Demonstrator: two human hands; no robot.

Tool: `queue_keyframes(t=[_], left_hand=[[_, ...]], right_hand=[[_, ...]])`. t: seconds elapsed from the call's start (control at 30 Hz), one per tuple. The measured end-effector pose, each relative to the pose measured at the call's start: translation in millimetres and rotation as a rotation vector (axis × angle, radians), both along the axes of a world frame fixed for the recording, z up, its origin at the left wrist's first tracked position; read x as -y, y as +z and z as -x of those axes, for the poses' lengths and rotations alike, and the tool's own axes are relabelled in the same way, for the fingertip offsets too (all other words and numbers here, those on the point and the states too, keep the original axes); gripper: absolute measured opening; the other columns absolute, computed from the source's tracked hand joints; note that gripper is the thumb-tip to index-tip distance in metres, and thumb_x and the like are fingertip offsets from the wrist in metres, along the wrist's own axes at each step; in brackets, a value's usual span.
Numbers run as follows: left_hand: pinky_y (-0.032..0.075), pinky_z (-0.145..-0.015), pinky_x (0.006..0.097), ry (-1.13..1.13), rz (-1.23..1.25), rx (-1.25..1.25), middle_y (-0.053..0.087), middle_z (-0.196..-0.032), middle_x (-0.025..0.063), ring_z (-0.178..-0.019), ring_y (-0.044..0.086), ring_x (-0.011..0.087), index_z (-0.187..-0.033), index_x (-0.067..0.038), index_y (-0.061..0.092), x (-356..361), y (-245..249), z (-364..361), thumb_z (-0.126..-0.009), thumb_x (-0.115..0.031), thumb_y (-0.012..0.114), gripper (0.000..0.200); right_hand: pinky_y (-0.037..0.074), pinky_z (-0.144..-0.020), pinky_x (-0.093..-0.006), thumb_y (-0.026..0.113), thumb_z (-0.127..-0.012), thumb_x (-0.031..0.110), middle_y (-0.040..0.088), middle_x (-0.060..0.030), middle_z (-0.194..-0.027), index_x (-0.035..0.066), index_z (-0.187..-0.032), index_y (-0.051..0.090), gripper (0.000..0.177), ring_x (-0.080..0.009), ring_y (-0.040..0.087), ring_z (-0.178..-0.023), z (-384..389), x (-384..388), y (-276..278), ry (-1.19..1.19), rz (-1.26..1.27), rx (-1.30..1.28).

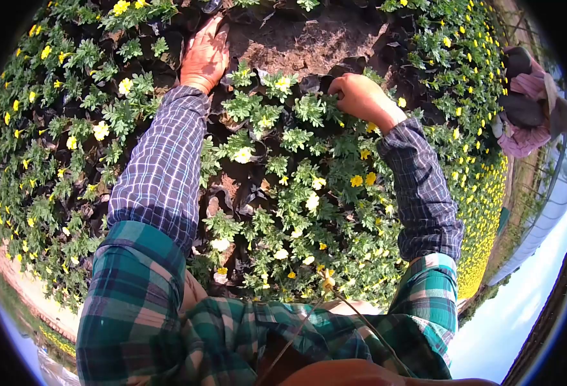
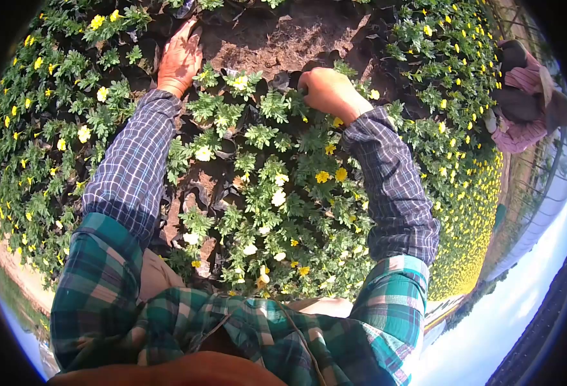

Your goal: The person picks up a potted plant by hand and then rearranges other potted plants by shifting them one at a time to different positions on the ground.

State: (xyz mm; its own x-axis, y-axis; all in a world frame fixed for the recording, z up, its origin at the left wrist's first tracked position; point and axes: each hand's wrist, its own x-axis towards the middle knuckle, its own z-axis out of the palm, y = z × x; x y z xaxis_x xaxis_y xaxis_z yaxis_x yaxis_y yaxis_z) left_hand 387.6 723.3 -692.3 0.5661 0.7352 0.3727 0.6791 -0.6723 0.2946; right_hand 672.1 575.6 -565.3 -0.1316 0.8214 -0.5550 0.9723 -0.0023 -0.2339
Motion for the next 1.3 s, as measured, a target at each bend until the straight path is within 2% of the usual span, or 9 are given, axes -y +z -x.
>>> queue_keyframes(t=[0.17,0.27,0.53,0.63,0.77,0.97,1.07,1.17,1.3], left_hand=[[0.037,-0.101,0.0383,0.011,-0.017,-0.024,0.038,-0.142,0.0037,-0.126,0.040,0.0231,-0.120,-0.010,0.054,1,3,-1,-0.081,-0.014,0.060,0.040],[0.037,-0.101,0.0378,0.006,-0.006,-0.013,0.037,-0.143,0.0037,-0.127,0.039,0.0232,-0.121,-0.010,0.054,0,0,0,-0.080,-0.013,0.060,0.042],[0.035,-0.103,0.0379,0.015,0.030,-0.023,0.037,-0.142,0.0043,-0.128,0.039,0.0231,-0.123,-0.009,0.054,-2,3,-1,-0.079,-0.012,0.061,0.045],[0.036,-0.101,0.0378,0.010,0.084,0.071,0.039,-0.141,0.0046,-0.126,0.040,0.0231,-0.121,-0.009,0.054,-1,5,1,-0.079,-0.011,0.061,0.042],[0.037,-0.101,0.0366,0.019,0.008,0.003,0.040,-0.140,0.0051,-0.126,0.041,0.0231,-0.117,-0.008,0.056,-1,1,0,-0.079,-0.011,0.061,0.038],[0.037,-0.102,0.0371,0.013,-0.003,-0.017,0.041,-0.140,0.0046,-0.126,0.041,0.0229,-0.119,-0.009,0.056,-2,2,-1,-0.080,-0.013,0.061,0.040],[0.037,-0.102,0.0366,0.016,0.001,-0.020,0.039,-0.141,0.0044,-0.126,0.040,0.0227,-0.119,-0.009,0.056,-2,-1,0,-0.081,-0.015,0.060,0.038],[0.037,-0.101,0.0352,0.019,-0.023,-0.019,0.042,-0.139,0.0051,-0.125,0.041,0.0228,-0.128,-0.011,0.051,-3,-4,0,-0.082,-0.015,0.060,0.047],[0.037,-0.101,0.0358,0.029,0.054,0.114,0.048,-0.133,0.0078,-0.119,0.047,0.0258,-0.137,-0.012,0.040,4,10,-4,-0.080,-0.010,0.062,0.061]], right_hand=[[0.051,-0.076,-0.0389,0.074,-0.069,0.028,0.060,-0.0119,-0.088,0.004,-0.092,0.062,0.035,-0.0296,0.062,-0.087,25,23,-1,0.063,-0.105,0.191],[0.051,-0.069,-0.0402,0.057,-0.074,0.010,0.062,-0.0112,-0.085,0.008,-0.083,0.065,0.013,-0.0302,0.063,-0.085,32,31,-21,-0.047,-0.330,0.166],[0.048,-0.090,-0.0391,0.059,-0.069,0.006,0.062,-0.0191,-0.113,0.005,-0.099,0.067,0.032,-0.0325,0.059,-0.106,29,16,0,-0.169,-0.348,0.026],[0.051,-0.083,-0.0401,0.063,-0.068,0.007,0.064,-0.0163,-0.099,0.003,-0.097,0.066,0.029,-0.0339,0.061,-0.095,13,1,12,-0.147,-0.596,-0.005],[0.051,-0.076,-0.0413,0.067,-0.071,0.011,0.061,-0.0177,-0.088,0.002,-0.089,0.065,0.020,-0.0366,0.061,-0.085,-17,-42,29,-0.218,-0.589,-0.044],[0.050,-0.078,-0.0428,0.068,-0.075,0.025,0.065,-0.0210,-0.087,0.003,-0.095,0.065,0.029,-0.0384,0.063,-0.087,-78,-110,-34,-0.251,-0.489,0.131],[0.050,-0.060,-0.0265,0.063,-0.083,0.013,0.064,-0.0048,-0.078,0.001,-0.100,0.062,0.021,-0.0101,0.060,-0.068,-94,-99,-43,-0.550,-0.557,-0.229],[0.052,-0.060,-0.0237,0.066,-0.083,0.012,0.065,-0.0006,-0.078,0.004,-0.093,0.066,0.012,-0.0084,0.061,-0.068,-101,-61,-32,-0.835,-0.482,-0.617],[0.049,-0.062,-0.0278,0.069,-0.075,0.009,0.063,-0.0001,-0.075,0.005,-0.095,0.066,0.021,-0.0083,0.059,-0.068,-114,-7,-27,-0.498,-0.137,-0.318]])
